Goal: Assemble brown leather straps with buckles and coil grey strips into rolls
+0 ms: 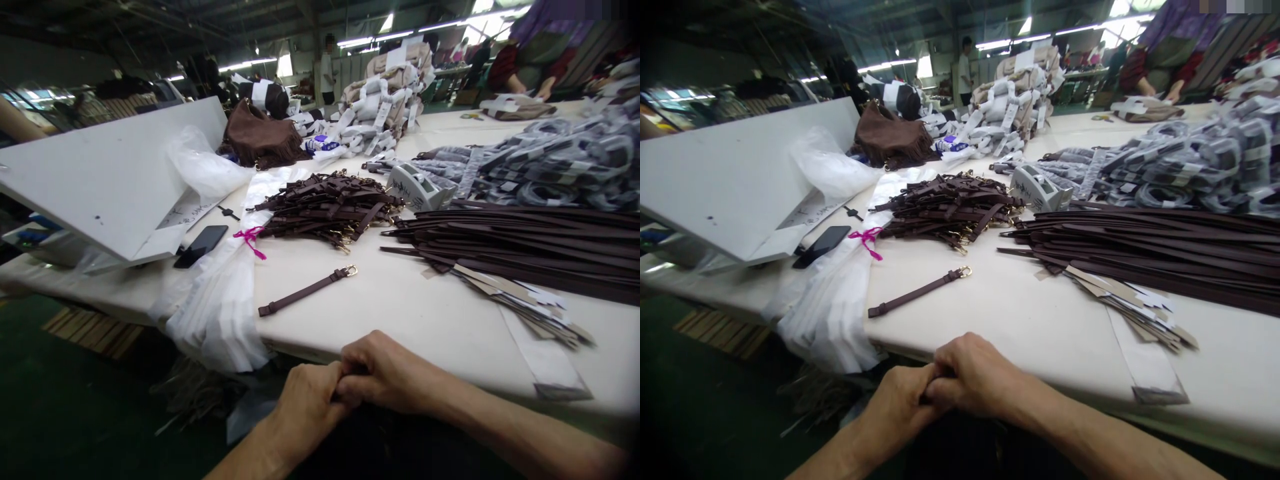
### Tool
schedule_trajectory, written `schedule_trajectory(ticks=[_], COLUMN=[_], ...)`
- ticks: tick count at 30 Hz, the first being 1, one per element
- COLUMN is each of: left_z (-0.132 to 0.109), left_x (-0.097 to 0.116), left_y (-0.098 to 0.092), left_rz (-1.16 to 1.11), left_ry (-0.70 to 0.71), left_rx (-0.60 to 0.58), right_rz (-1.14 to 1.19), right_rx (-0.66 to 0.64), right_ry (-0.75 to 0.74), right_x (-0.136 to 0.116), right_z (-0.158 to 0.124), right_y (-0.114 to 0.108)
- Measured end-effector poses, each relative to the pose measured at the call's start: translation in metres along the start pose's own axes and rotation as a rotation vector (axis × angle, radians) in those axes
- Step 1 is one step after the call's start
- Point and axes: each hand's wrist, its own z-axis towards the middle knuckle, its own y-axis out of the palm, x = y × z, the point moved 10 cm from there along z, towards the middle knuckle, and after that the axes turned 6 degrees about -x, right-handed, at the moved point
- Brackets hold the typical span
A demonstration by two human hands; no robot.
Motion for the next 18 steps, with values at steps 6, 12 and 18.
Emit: schedule_trajectory(ticks=[6,12,18], left_z=[-0.015,-0.015,-0.012], left_x=[-0.003,-0.021,-0.005], left_y=[-0.014,-0.008,0.006], left_rz=[-0.179,-0.035,-0.062], left_ry=[0.218,0.220,0.179], left_rx=[0.130,0.171,0.110], right_rz=[0.129,0.205,-0.141], right_rx=[-0.043,-0.083,-0.037], right_ry=[-0.026,-0.028,0.013], right_x=[0.001,0.003,-0.010], right_z=[0.002,-0.010,-0.019], right_y=[0.004,-0.013,-0.020])
